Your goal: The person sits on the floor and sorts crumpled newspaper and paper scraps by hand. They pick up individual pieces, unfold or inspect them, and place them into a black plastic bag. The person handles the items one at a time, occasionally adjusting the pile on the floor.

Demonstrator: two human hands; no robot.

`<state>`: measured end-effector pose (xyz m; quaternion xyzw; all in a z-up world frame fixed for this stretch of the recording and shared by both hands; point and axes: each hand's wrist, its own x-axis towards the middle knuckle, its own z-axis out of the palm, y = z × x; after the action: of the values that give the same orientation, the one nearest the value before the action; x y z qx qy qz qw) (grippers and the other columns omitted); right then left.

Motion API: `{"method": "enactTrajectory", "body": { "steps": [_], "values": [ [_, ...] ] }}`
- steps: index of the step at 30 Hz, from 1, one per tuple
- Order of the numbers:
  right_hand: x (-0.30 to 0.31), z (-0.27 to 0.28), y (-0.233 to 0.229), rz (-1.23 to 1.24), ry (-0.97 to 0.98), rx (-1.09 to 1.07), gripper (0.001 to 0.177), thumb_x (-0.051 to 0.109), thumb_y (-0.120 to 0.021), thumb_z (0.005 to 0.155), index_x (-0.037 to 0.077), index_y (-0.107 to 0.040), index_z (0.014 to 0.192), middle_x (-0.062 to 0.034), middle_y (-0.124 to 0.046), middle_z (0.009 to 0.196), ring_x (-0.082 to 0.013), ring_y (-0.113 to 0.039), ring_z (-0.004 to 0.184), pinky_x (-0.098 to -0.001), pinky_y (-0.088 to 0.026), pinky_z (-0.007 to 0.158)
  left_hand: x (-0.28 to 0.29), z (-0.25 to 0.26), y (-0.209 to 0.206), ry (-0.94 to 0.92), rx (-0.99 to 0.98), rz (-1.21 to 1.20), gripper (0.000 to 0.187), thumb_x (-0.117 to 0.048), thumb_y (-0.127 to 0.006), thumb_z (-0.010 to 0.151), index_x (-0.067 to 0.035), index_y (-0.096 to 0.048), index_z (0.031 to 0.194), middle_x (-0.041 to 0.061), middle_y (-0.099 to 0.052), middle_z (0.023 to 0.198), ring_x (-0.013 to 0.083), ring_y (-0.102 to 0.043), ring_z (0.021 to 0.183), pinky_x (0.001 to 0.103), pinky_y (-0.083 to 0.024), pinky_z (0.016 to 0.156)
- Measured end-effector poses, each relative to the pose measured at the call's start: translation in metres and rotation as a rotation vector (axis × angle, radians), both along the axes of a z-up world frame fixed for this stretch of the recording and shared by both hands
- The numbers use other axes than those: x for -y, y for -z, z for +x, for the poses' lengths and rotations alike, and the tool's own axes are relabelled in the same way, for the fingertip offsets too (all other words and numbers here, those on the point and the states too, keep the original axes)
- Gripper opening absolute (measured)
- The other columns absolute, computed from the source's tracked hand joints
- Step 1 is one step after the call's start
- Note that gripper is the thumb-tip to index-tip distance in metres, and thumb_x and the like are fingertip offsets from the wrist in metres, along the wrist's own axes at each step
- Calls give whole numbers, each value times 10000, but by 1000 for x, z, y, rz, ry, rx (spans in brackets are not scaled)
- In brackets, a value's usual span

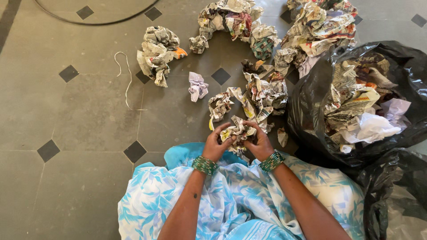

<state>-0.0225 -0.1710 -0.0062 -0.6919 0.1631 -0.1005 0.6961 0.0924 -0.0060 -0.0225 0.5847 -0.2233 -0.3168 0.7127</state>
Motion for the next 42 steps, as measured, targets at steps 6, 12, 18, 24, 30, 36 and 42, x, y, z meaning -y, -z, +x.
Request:
{"method": "enactTrajectory", "body": {
  "steps": [6, 12, 18, 24, 30, 36, 42],
  "values": [
    [15, -1, 28, -116, 87, -29, 294, 42, -721, 906, 29, -639, 1188, -16, -723, 1033, -80, -666, 933, -255, -583, 799, 2, 1, 19, -54, -57, 56, 286, -259, -711, 975, -20, -638, 1114, -9, -668, 931, 61, -578, 831, 232, -502, 716],
    [25, -3, 53, -78, 251, -70, 271, 232, -671, 1058, -26, -748, 1093, -2, -721, 888, -70, -631, 831, -266, -535, 758, 5, -1, 23, -144, 0, 33, 230, -257, -665, 1019, -38, -618, 1070, -38, -641, 921, 28, -556, 846, 225, -492, 736],
    [8, -2, -1, -334, 175, 164, 480, 279, -733, 959, 12, -581, 1329, -83, -645, 1232, -151, -622, 1130, -329, -548, 950, 0, 0, 3, -222, -6, -8, 265, -243, -719, 962, -31, -584, 1048, -5, -685, 902, 50, -620, 803, 243, -539, 698],
    [-17, 3, -61, -737, -73, 173, 772, 172, -864, 742, 140, -531, 1438, -111, -637, 1291, -269, -646, 1202, -427, -535, 1042, 0, -2, -4, -183, 13, 19, 335, -307, -763, 927, -44, -589, 1043, -10, -677, 896, 41, -604, 797, 231, -526, 687],
    [-23, 1, -50, -854, -57, 162, 853, 233, -904, 638, 126, -483, 1373, -176, -603, 1251, -340, -637, 1110, -433, -550, 911, 0, 2, 3, -208, -96, 81, 378, -357, -792, 906, -49, -613, 1030, -4, -657, 861, 59, -585, 756, 243, -507, 653],
    [-3, -3, -11, -713, 181, 57, 611, 273, -843, 852, 138, -554, 1373, -65, -751, 1102, -207, -759, 939, -314, -600, 794, 0, 2, -7, -135, -47, -37, 462, -278, -835, 825, -64, -598, 1158, -10, -696, 1019, 65, -650, 901, 238, -574, 770],
    [35, -1, 10, 15, 407, 215, 504, 87, -691, 975, 30, -538, 1452, -23, -699, 1119, -49, -639, 936, -198, -519, 802, -5, 9, -2, -141, -98, -71, 372, -162, -794, 892, -2, -655, 1198, 24, -721, 1062, 83, -655, 928, 255, -575, 818]
  ]
}}
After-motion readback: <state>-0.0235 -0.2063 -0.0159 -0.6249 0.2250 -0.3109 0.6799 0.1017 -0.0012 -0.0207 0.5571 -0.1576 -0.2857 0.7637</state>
